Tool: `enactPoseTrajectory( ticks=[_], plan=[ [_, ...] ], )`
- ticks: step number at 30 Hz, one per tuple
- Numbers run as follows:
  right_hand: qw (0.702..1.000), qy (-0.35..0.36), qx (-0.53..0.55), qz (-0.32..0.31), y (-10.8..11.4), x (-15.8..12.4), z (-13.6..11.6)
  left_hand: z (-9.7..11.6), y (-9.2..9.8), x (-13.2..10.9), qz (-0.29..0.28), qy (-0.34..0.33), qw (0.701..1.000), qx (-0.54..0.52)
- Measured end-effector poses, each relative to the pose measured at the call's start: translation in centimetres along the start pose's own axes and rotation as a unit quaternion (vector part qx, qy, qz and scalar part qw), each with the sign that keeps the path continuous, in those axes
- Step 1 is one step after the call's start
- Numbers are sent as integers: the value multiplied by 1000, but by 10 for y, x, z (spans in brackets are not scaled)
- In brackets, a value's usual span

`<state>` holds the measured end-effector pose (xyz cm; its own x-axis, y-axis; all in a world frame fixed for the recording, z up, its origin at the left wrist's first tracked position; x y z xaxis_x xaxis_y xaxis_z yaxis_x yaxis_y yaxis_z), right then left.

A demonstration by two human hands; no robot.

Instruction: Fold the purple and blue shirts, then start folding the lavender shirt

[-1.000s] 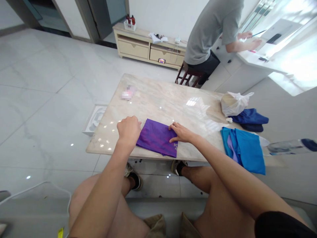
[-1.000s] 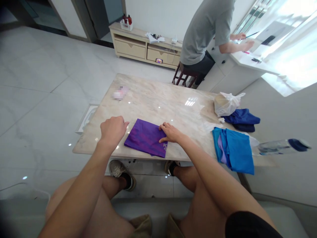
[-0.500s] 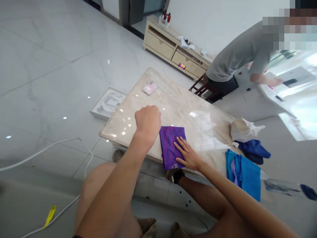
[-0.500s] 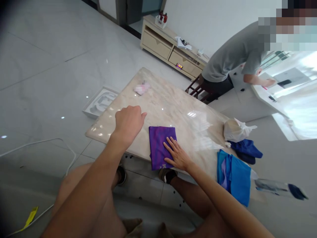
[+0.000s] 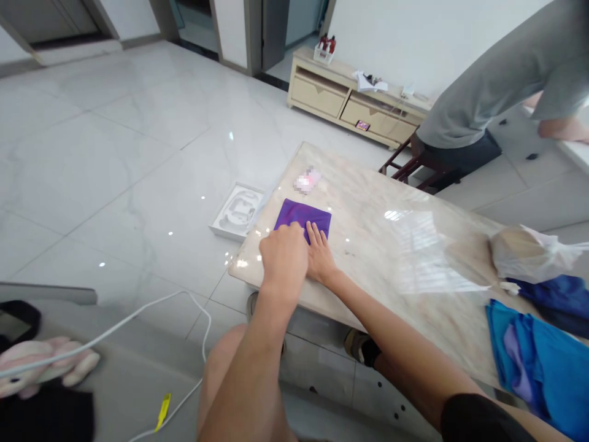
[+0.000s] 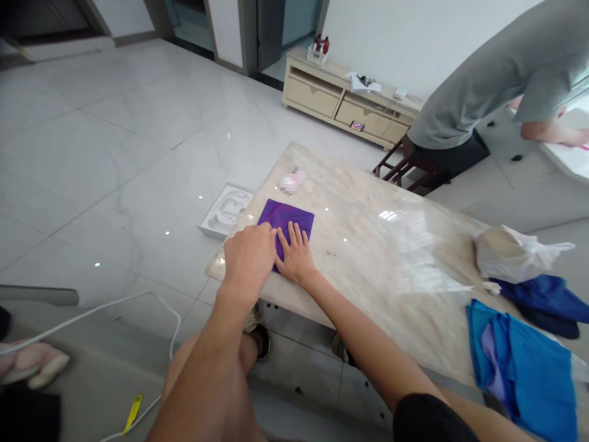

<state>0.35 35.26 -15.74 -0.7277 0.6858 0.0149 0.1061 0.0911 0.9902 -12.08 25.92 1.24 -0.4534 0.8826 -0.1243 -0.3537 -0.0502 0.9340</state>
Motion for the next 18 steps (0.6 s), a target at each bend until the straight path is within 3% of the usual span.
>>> enactPoseTrajectory(
  ticks=[3, 5, 12, 15, 18],
  plan=[
    [999, -18, 25, 21, 11, 11, -6, -30, 7, 3, 40, 51, 997, 48],
    [998, -35, 39, 41, 11, 15, -6, -38, 7, 3, 43, 64, 995, 61],
    [990, -79, 94, 69, -4, 34, -1, -11, 9, 0, 43, 31, 998, 47],
    [981, -103, 161, 24, 16, 45, 15, -2, 12, 1, 62, 24, 997, 49],
    [970, -68, 232, 12, 66, 31, 50, 0, 11, 3, 69, 16, 996, 63]
  ],
)
Point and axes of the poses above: each hand's wrist, its own x-axis towards the middle knuckle, its own y-axis out of the back of the hand, z = x × y, the point moved 1 cm from there along x, towards the middle knuckle, and after that the axes turned 7 degrees about z, right-handed, at the moved point
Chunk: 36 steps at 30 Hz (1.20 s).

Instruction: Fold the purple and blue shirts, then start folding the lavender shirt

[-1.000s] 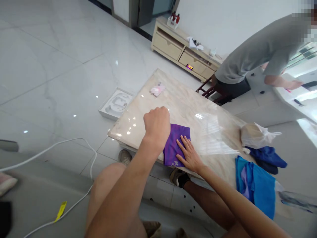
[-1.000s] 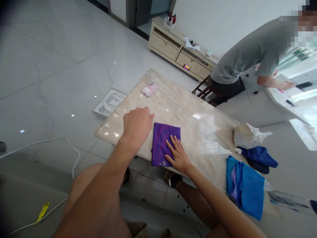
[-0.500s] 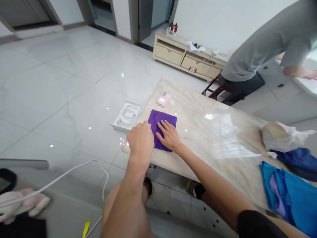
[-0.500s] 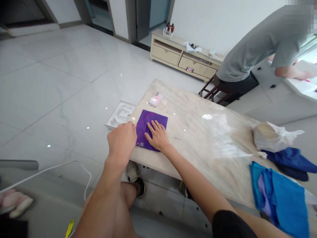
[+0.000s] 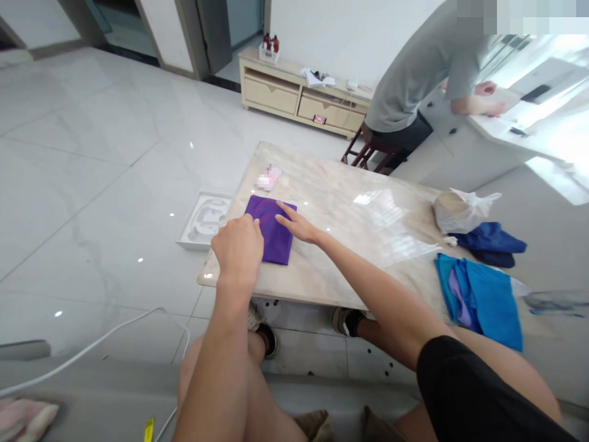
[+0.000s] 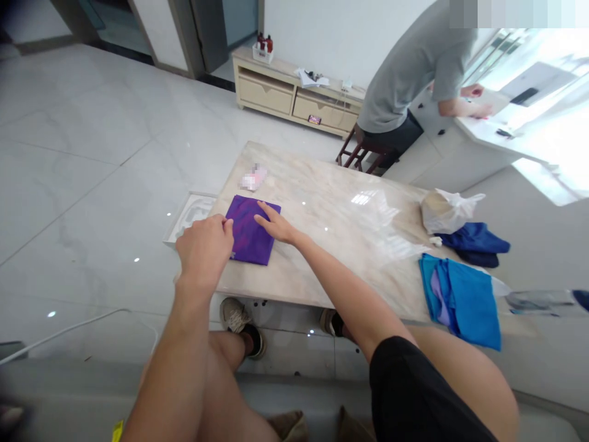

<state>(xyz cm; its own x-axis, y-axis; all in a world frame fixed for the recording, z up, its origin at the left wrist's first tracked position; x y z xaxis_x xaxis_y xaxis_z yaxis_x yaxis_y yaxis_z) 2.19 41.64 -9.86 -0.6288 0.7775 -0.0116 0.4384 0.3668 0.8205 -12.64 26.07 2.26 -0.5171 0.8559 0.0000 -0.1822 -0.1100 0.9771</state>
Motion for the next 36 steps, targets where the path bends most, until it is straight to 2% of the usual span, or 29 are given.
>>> enactPoseTrajectory(
  ticks=[2, 3, 6, 9, 12, 14, 17, 20, 25, 30, 32, 36],
  plan=[
    [999, 34, -18, 30, 57, -27, 18, 4, -3, -1, 1, -19, 1000, 9],
    [998, 22, -38, 38, 87, -46, 32, 8, -5, -4, -1, -35, 999, 13],
    [988, -115, -102, 23, 171, -126, 86, 37, -10, -22, -12, -95, 995, 22],
    [941, -276, -183, 68, 231, -229, 138, 85, -17, -55, -40, -180, 983, 24],
    [857, -410, -273, 152, 255, -332, 172, 134, -24, -86, -85, -281, 956, 3],
    [806, -470, -309, 183, 253, -388, 187, 157, -28, -97, -93, -323, 942, -2],
    [767, -527, -317, 180, 240, -443, 204, 178, -30, -98, -74, -342, 937, 15],
    [760, -549, -299, 178, 232, -464, 224, 192, -33, -89, -64, -321, 944, 47],
    [755, -570, -278, 168, 231, -461, 257, 219, -47, -86, -66, -321, 945, 16],
    [738, -592, -272, 175, 240, -458, 259, 244, -56, -97, -88, -359, 928, 35],
    [723, -598, -272, 214, 247, -456, 250, 251, -57, -100, -89, -372, 924, 26],
    [699, -571, -249, 351, 262, -439, 221, 258, -58, -104, -98, -384, 918, 0]
  ],
)
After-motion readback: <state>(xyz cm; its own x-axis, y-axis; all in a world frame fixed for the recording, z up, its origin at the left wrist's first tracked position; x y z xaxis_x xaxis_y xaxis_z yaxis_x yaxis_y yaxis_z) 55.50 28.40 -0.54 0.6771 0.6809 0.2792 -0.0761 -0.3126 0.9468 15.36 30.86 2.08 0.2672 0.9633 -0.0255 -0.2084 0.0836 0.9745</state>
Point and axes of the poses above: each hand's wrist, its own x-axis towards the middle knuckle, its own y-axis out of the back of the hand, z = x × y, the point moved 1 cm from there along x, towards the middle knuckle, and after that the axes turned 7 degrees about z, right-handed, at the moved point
